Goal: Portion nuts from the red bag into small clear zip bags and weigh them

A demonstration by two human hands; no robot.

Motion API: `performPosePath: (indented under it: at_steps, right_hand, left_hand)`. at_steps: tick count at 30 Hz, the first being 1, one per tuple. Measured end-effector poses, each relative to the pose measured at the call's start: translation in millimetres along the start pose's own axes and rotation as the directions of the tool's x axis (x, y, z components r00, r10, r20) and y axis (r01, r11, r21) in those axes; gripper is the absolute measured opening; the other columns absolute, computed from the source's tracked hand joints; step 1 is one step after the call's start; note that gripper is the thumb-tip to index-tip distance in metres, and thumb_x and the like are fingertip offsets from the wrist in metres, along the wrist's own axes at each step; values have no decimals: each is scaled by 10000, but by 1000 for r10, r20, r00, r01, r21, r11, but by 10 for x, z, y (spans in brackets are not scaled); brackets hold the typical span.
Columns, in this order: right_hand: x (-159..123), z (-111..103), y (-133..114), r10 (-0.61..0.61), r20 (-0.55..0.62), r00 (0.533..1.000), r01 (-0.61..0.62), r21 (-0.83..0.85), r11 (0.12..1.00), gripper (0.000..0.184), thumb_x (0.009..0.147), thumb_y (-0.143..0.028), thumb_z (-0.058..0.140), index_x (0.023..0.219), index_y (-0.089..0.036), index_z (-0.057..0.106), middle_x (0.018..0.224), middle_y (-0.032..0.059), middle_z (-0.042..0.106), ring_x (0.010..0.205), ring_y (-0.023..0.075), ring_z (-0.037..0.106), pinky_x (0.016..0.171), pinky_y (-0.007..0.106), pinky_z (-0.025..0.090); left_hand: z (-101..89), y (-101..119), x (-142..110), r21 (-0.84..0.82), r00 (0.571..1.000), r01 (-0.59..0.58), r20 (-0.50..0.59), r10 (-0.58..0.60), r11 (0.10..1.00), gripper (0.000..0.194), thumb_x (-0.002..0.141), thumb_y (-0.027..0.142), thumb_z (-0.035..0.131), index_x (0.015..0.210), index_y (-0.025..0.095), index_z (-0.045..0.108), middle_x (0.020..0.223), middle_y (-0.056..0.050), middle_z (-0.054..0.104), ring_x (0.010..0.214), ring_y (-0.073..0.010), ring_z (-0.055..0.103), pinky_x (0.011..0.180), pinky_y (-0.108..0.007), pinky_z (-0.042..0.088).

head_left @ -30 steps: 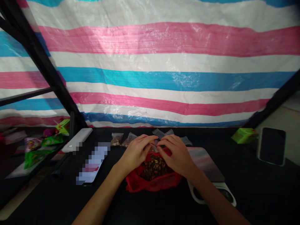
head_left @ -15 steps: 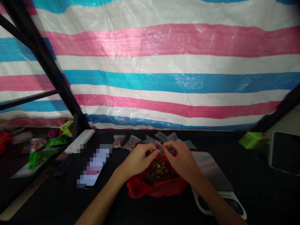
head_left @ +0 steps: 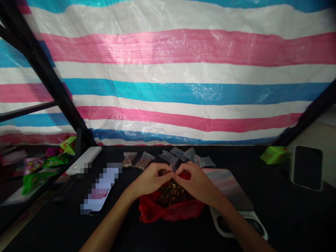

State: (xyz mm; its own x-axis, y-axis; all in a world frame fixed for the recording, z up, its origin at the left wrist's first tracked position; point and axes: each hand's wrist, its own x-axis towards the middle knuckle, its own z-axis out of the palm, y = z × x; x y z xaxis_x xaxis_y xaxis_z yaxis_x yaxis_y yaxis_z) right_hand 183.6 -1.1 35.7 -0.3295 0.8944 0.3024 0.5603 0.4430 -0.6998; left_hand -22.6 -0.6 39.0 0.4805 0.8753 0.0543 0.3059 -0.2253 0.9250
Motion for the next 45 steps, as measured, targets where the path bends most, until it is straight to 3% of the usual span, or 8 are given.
performPosePath:
  at_steps: [5,10,17,23,27,32,40,45]
  right_hand:
    - [-3,-28,-42,6,17,1000,-6,19,1000,112,826,-186,736,744,-258,767,779,-7,721,826,219,658,834,380,446]
    - [-8,-43,-113,72,8,997,-71,-58,996,91,821,-264,741,734,-262,767,799,0,717,899,238,637,953,454,356]
    - [-7,-39,-105,49,15,999,-49,4,999,111,868,-250,689,863,-309,783,842,-23,760,899,231,652,952,461,319]
    - [8,29,-43,7,-40,999,-4,80,997,276,861,-183,673,1099,-312,723,873,-31,785,1004,254,655,990,478,291]
    - [9,59,-51,-16,-97,995,26,93,995,240,872,-199,670,1080,-311,713,878,-33,785,1024,255,651,1009,483,280]
    - [-13,104,-91,-70,-169,983,67,-20,998,246,867,-200,675,1081,-319,695,886,-44,757,962,227,646,959,441,300]
    - [-79,153,-158,-193,-212,958,141,-239,961,302,750,-76,628,969,-279,674,769,-49,661,845,196,599,859,379,315]
    - [-79,69,-205,-189,-328,926,79,-321,944,247,801,-135,629,1009,-260,672,778,-27,702,871,220,618,882,403,318]
  left_hand:
    - [-27,20,-13,-25,999,-45,16,45,999,245,958,338,604,857,145,716,801,-9,653,746,-134,541,689,-236,410]
    - [-32,-27,-2,-10,998,-62,10,62,998,235,963,329,606,867,145,716,823,-16,660,776,-141,557,718,-238,425]
    - [-27,-5,-2,-21,998,-58,-14,58,998,246,971,342,604,862,146,702,809,-13,659,757,-134,558,707,-234,428]
    - [-24,-17,20,-106,998,-62,-9,61,992,232,959,365,636,926,148,712,874,-41,709,801,-156,626,759,-255,470]
    - [-20,-60,25,-197,998,-63,-7,63,978,226,967,361,621,950,148,696,878,-39,693,814,-155,627,781,-262,472]
    - [32,-98,48,-249,996,-89,-49,79,964,197,949,324,603,864,148,622,808,-9,619,739,-128,550,721,-254,436]
    - [131,-60,12,72,968,-130,-205,142,989,248,788,97,533,640,200,363,617,73,348,605,-91,313,571,-238,255]
    - [64,-16,-11,115,957,-160,-226,182,980,216,768,82,499,645,205,371,604,73,364,586,-94,330,558,-245,247]
